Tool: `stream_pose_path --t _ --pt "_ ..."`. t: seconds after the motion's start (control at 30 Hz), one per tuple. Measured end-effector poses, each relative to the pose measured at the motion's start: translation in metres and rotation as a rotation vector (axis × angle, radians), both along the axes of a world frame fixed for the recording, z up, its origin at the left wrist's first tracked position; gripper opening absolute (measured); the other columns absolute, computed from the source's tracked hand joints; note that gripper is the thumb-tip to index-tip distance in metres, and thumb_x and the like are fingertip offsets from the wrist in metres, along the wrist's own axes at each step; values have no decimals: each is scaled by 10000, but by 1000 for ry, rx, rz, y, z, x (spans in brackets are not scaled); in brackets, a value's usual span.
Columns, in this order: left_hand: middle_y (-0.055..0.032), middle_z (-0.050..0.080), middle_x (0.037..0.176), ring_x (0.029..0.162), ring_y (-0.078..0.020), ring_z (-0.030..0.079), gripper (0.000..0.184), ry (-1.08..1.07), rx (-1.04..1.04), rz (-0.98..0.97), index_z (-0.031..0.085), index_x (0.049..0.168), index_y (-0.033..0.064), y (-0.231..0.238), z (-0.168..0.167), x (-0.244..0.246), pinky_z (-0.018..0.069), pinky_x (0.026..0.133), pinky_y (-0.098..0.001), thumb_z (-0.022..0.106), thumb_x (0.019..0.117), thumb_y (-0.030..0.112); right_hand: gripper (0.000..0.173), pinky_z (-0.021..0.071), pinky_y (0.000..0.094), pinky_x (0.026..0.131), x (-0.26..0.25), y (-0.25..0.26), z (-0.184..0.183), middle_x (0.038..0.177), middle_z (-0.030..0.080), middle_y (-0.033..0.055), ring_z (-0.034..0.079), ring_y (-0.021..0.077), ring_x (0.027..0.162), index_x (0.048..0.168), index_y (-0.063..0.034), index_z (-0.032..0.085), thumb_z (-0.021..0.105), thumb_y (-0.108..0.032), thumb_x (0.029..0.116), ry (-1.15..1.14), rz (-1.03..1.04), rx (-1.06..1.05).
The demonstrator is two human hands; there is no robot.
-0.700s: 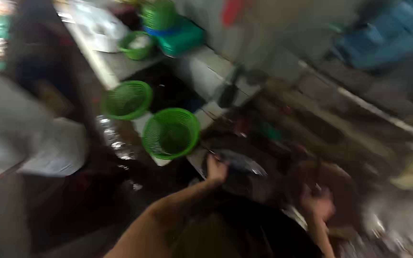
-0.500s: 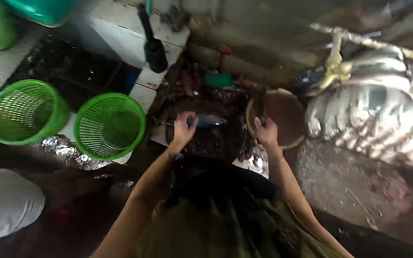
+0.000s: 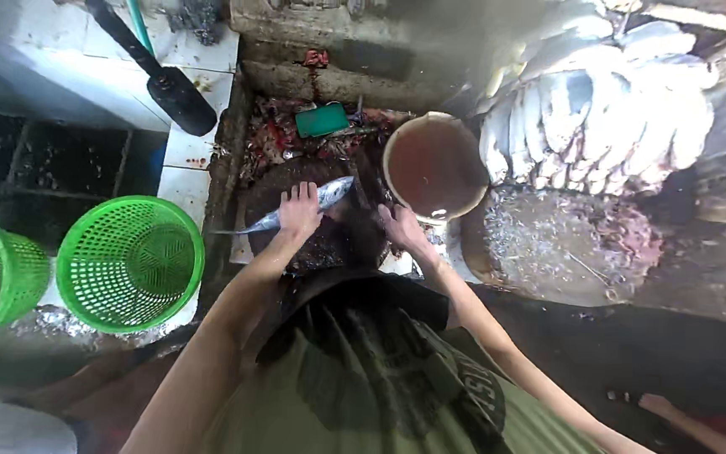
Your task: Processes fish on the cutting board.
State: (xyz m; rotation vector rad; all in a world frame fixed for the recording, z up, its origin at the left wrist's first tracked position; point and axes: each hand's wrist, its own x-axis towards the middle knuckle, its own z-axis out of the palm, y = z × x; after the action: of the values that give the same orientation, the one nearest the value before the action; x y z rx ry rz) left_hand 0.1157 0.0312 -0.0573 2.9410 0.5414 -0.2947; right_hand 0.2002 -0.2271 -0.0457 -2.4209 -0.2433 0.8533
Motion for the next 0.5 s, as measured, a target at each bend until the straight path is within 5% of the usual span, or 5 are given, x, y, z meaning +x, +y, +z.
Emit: stream_pose_path --t 0.17,0.33,0.4,0.47,0.5 --pt "-293 673 1130 1013 -492 673 662 146 -43 157 586 1269 -30 -11 22 2 551 780 -655 832 796 362 599 558 483 534 2 48 28 692 603 91 616 248 551 1049 -76 638 360 -607 1061 -41 -114 340" --pt "-277 692 1081 998 -472 686 589 192 -132 278 638 1204 -14 -16 31 0 558 808 -641 846 788 347 424 555 418 445 -10 84 25 607 549 63 581 206 459 1120 -47 554 355 -420 1115 -258 -104 660" --pt "-277 681 1068 969 -468 686 596 193 -64 243 600 1228 -37 -16 26 3 558 762 -620 825 795 304 443 591 451 607 -18 90 7 743 652 122 673 246 636 1275 24 576 399 -340 1094 -411 5 445" --pt "-263 686 1026 934 -458 697 584 192 -11 216 582 1229 -46 -19 21 3 566 717 -600 803 776 248 525 581 509 925 -24 91 20 1099 717 156 723 294 1038 1416 -56 511 346 -451 1111 -171 153 72" --pt "-258 687 1016 930 -453 697 571 190 -6 221 579 1226 -41 -19 21 3 565 715 -595 798 777 236 531 590 519 873 -19 96 12 1046 723 152 729 301 993 1331 -57 572 357 -484 1098 -203 175 48"
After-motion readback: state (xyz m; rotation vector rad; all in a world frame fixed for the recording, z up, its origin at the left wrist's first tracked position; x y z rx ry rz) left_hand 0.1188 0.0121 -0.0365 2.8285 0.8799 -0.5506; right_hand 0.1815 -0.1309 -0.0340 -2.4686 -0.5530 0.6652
